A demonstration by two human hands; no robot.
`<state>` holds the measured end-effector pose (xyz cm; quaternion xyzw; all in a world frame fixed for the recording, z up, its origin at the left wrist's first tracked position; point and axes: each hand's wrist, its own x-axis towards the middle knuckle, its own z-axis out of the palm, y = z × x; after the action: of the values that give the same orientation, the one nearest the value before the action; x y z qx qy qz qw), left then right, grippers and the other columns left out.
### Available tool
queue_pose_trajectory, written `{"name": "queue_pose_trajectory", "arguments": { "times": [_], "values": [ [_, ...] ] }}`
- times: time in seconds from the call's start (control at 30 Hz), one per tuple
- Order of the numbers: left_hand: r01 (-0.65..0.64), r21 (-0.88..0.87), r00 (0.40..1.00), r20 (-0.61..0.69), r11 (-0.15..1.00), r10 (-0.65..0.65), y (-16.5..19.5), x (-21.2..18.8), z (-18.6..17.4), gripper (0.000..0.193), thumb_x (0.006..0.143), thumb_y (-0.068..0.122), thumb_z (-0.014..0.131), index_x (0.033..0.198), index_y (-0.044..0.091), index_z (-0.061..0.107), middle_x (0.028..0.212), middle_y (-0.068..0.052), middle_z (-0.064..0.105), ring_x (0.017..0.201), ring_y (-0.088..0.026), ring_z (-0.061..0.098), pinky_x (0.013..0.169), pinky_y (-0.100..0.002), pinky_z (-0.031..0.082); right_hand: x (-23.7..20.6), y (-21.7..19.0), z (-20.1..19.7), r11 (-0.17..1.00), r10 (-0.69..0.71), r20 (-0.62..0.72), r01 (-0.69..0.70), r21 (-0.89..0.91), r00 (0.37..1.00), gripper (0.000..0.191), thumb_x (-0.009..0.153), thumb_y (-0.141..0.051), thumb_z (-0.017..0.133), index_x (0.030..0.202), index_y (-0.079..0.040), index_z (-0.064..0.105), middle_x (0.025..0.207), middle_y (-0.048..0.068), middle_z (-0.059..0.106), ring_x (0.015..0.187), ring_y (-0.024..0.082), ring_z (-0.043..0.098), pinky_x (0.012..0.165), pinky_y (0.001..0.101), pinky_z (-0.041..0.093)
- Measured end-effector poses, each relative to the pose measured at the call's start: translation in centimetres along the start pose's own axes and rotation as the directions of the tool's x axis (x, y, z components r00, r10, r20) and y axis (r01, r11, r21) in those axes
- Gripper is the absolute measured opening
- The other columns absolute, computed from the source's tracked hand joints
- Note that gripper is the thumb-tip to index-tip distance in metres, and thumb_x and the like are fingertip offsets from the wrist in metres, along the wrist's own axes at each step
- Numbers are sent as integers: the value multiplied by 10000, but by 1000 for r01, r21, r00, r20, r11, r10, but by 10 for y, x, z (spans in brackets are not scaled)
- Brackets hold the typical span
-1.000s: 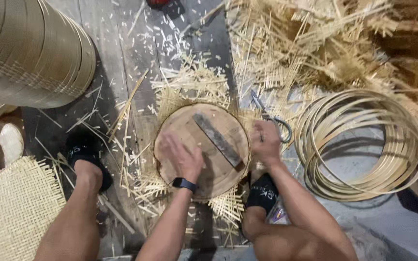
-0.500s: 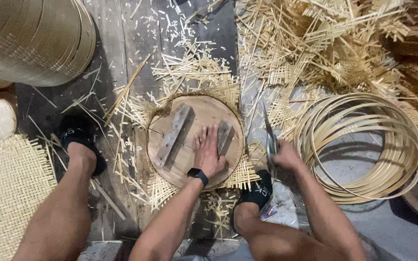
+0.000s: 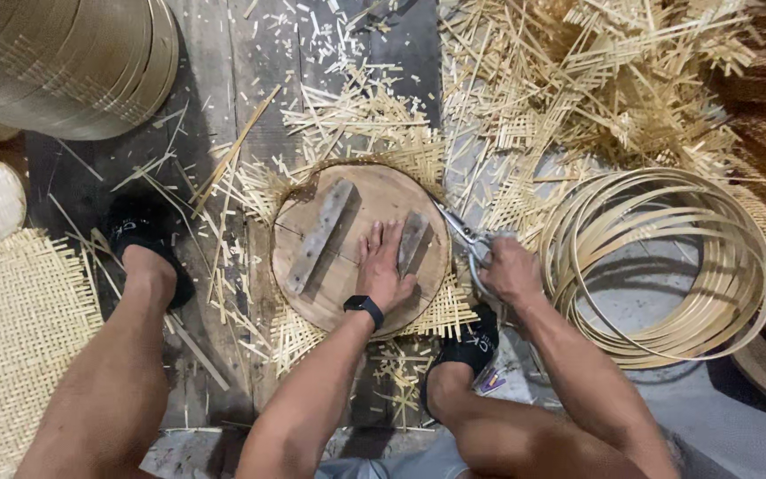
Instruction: The person sits on the floor assembling woven bamboo steamer trays. They trim the edge of a square woven bamboo mat with scissors, press the mat into a round wooden form, fit and bend a thin bamboo rim hoop around the mat edge, and place the finished round tray onto a stack of completed baskets.
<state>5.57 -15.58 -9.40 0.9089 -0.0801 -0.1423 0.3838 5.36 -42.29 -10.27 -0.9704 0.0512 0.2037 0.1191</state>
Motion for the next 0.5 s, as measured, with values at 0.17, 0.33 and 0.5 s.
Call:
{"name": "queue_pose_trajectory", "arguments": {
  "times": [0.17,0.33,0.5],
  "values": [
    [-36,-2,999,-16,999,36,-11,2,7,1091,647,155,817,1583,96,261,1613,-197,359,1542,-423,196,1250,-581,84,46,-19,-1,961,-240,-366,167,-220,899,667,792,-562,742,967,79,690,835,221,659,793,370,674,759,503,577],
    [-78,37,991,108,996,74,-20,-3,-1,1112,632,121,808,1578,101,224,1626,-178,345,1545,-415,179,1248,-570,78,52,-13,-9,990,-43,10,44,-138,999,407,877,-425,687,1058,-66,751,1025,176,671,958,317,666,847,467,561],
    [-148,75,961,248,986,126,-19,-7,-16,1121,641,141,830,1589,166,232,1635,-143,344,1556,-368,193,1279,-524,78,40,1,-11,985,-135,-206,108,-138,969,452,882,-450,642,1091,-57,726,963,161,661,843,284,658,772,448,570]
  ]
}}
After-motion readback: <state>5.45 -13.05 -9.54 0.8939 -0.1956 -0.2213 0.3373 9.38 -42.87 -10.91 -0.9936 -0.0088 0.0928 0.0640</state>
